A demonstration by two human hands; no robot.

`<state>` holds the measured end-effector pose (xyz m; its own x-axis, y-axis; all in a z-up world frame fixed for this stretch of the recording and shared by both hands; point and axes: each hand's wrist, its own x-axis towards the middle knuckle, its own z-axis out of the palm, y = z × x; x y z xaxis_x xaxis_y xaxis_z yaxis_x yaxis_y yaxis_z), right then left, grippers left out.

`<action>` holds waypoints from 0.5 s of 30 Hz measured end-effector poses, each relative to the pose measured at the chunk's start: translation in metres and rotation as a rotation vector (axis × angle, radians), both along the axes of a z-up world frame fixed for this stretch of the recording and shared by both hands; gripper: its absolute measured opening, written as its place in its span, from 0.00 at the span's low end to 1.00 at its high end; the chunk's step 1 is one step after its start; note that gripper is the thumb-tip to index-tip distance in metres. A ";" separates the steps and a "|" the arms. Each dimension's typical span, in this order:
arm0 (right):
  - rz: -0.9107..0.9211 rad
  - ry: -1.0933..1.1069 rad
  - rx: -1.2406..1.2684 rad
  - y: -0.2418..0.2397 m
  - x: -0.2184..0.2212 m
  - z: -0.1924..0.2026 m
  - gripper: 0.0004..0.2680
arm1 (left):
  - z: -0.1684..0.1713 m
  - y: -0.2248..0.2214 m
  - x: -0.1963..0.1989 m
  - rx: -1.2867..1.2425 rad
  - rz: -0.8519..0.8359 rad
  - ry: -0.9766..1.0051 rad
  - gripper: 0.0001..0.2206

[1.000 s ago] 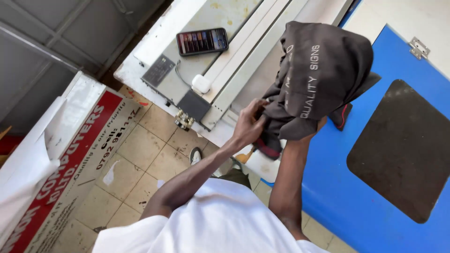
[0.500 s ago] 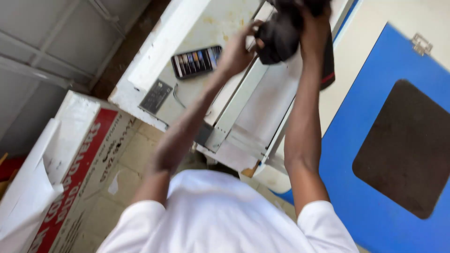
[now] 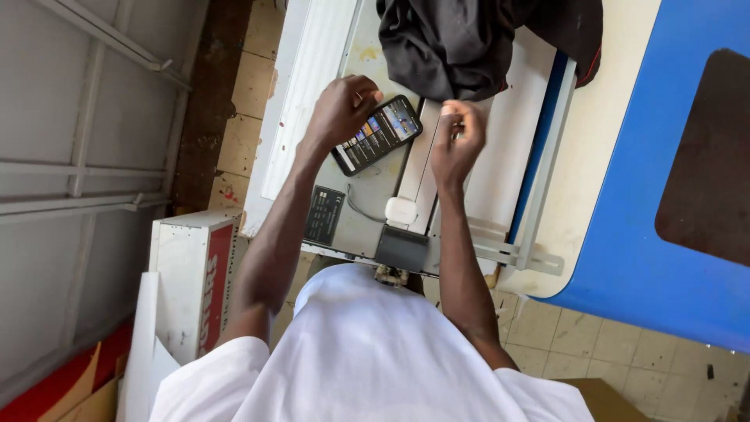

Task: Cleaning a large blue board with a block and then loading it into a laser cutting machine.

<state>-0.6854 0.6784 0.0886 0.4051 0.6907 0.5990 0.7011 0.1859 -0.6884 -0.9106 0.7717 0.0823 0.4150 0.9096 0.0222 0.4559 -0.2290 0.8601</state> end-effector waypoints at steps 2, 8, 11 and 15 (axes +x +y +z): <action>0.144 0.168 -0.312 -0.001 -0.014 -0.012 0.06 | -0.011 0.006 0.006 0.021 -0.018 0.076 0.08; 0.134 0.017 -0.363 0.003 -0.023 -0.027 0.07 | -0.039 0.003 0.008 0.082 -0.009 0.043 0.07; 0.075 -0.050 -0.384 0.005 -0.027 -0.028 0.11 | -0.043 0.000 0.006 0.076 -0.007 0.050 0.06; 0.086 0.051 -0.369 0.006 -0.020 -0.034 0.10 | -0.034 -0.002 0.002 0.064 -0.018 -0.022 0.08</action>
